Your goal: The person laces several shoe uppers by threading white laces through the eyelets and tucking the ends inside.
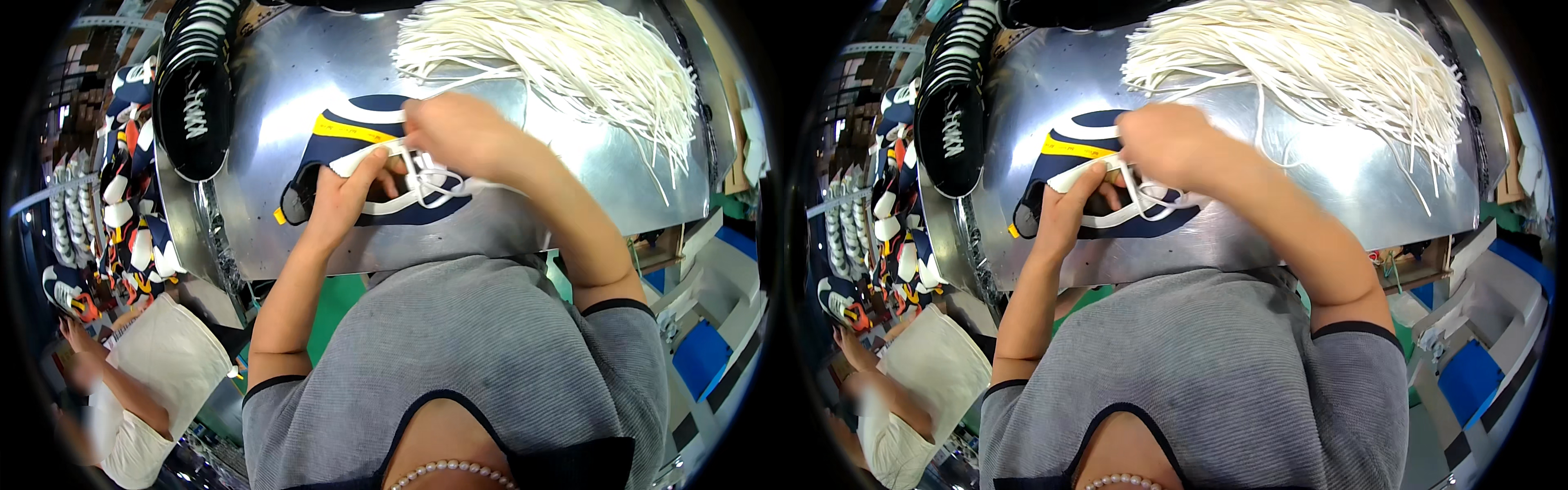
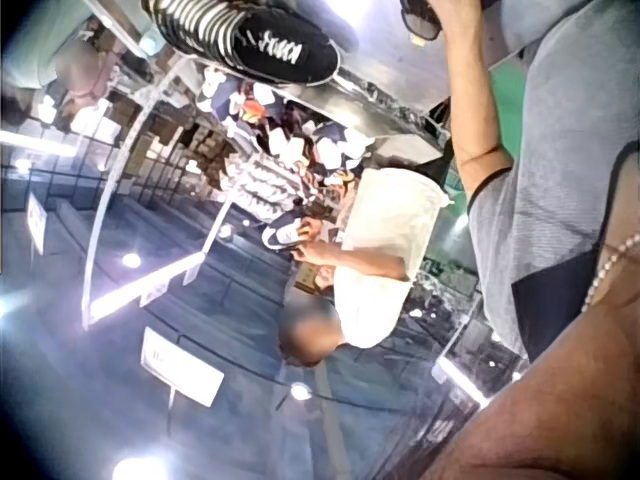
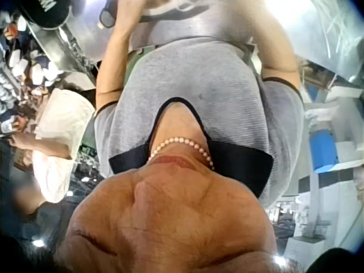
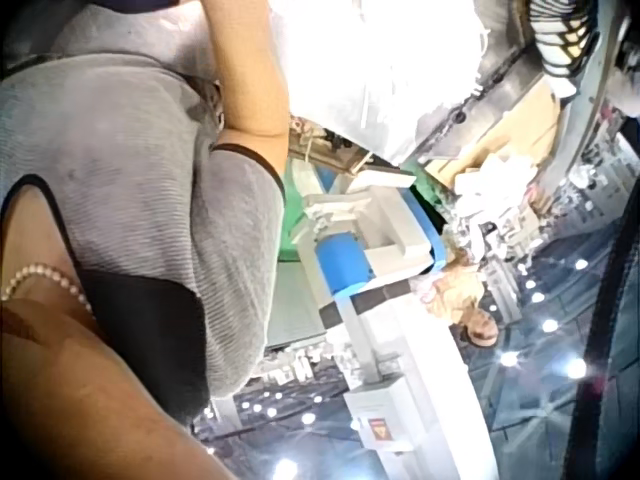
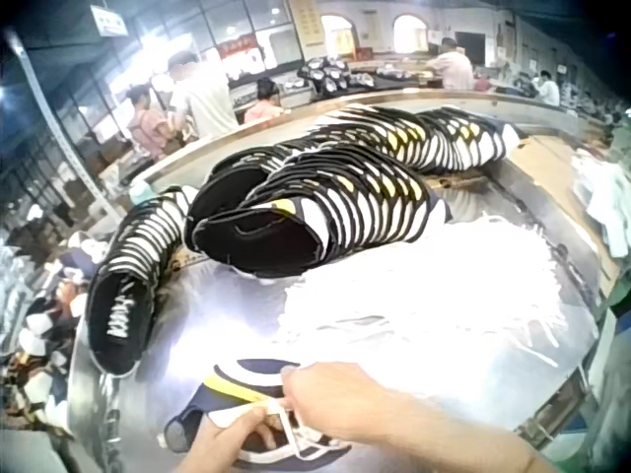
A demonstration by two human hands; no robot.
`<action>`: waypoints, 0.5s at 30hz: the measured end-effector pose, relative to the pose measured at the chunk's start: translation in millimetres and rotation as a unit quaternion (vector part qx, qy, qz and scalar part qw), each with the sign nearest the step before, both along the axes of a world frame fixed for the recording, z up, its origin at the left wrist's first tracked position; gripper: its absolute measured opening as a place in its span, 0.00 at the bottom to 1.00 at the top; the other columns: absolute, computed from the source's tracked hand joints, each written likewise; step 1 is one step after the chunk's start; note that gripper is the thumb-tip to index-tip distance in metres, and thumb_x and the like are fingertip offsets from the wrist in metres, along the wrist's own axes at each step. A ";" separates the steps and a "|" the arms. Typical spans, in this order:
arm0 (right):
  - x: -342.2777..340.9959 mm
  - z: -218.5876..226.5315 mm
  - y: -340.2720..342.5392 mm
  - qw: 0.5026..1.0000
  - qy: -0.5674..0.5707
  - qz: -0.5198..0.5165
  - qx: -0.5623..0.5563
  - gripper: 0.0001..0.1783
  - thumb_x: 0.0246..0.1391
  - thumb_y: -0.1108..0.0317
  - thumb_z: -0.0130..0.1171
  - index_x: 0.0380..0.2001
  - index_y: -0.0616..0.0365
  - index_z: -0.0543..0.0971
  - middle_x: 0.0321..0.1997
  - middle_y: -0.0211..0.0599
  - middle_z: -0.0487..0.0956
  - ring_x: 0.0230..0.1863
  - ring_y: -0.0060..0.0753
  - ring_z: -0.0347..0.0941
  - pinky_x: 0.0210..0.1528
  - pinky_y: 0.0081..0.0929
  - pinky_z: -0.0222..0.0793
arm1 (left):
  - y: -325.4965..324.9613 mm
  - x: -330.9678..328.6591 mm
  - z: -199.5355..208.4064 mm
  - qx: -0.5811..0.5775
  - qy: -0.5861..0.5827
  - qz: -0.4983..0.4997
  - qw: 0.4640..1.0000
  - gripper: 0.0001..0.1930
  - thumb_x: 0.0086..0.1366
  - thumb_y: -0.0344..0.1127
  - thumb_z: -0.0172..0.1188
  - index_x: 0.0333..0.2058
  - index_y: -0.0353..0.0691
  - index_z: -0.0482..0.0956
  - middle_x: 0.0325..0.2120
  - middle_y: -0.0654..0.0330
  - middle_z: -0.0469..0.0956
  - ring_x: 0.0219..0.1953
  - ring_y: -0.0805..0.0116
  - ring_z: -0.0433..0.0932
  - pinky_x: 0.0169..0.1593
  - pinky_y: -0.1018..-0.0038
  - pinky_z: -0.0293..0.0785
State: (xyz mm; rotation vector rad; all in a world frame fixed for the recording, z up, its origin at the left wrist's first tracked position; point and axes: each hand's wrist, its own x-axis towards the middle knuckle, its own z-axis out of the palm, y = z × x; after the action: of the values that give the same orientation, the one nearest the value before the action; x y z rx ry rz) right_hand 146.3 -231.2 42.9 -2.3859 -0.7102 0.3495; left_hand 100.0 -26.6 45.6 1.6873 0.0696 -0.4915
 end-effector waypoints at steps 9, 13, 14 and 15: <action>-12.8 -35.4 13.7 0.944 0.048 -0.196 0.259 0.12 0.67 0.64 0.51 0.47 0.58 0.75 0.26 0.36 0.78 0.27 0.29 0.73 0.33 0.29 0.68 | -3.2 9.5 -4.8 0.026 0.003 0.064 0.998 0.17 0.60 0.31 0.69 0.47 0.34 0.80 0.41 0.63 0.82 0.45 0.74 0.77 0.50 0.75 0.73; -9.2 -40.1 18.2 0.955 0.022 -0.203 0.215 0.12 0.66 0.62 0.51 0.45 0.59 0.74 0.26 0.44 0.80 0.31 0.47 0.78 0.37 0.40 0.71 | -6.5 15.1 -7.6 0.030 0.007 0.052 0.998 0.16 0.59 0.31 0.69 0.45 0.33 0.81 0.41 0.62 0.82 0.43 0.74 0.79 0.49 0.75 0.73; -8.5 -40.4 19.4 0.958 0.022 -0.210 0.194 0.12 0.66 0.62 0.51 0.43 0.60 0.74 0.26 0.48 0.81 0.33 0.53 0.79 0.38 0.45 0.72 | -4.1 15.7 -6.3 0.020 0.021 0.040 0.999 0.16 0.59 0.31 0.69 0.45 0.33 0.81 0.41 0.62 0.82 0.43 0.74 0.79 0.49 0.75 0.73; -8.8 -39.3 19.1 0.958 0.027 -0.219 0.183 0.13 0.66 0.62 0.51 0.42 0.61 0.74 0.25 0.49 0.81 0.33 0.54 0.79 0.39 0.46 0.72 | -6.8 15.5 8.8 -0.002 0.086 0.038 0.996 0.15 0.59 0.31 0.68 0.45 0.34 0.81 0.39 0.63 0.82 0.41 0.74 0.78 0.48 0.75 0.72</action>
State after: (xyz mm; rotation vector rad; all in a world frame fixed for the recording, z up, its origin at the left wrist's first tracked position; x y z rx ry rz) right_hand 137.6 -212.1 3.6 -2.0909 -0.1827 0.0830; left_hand 115.4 -33.4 54.3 1.6291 0.2579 -0.5788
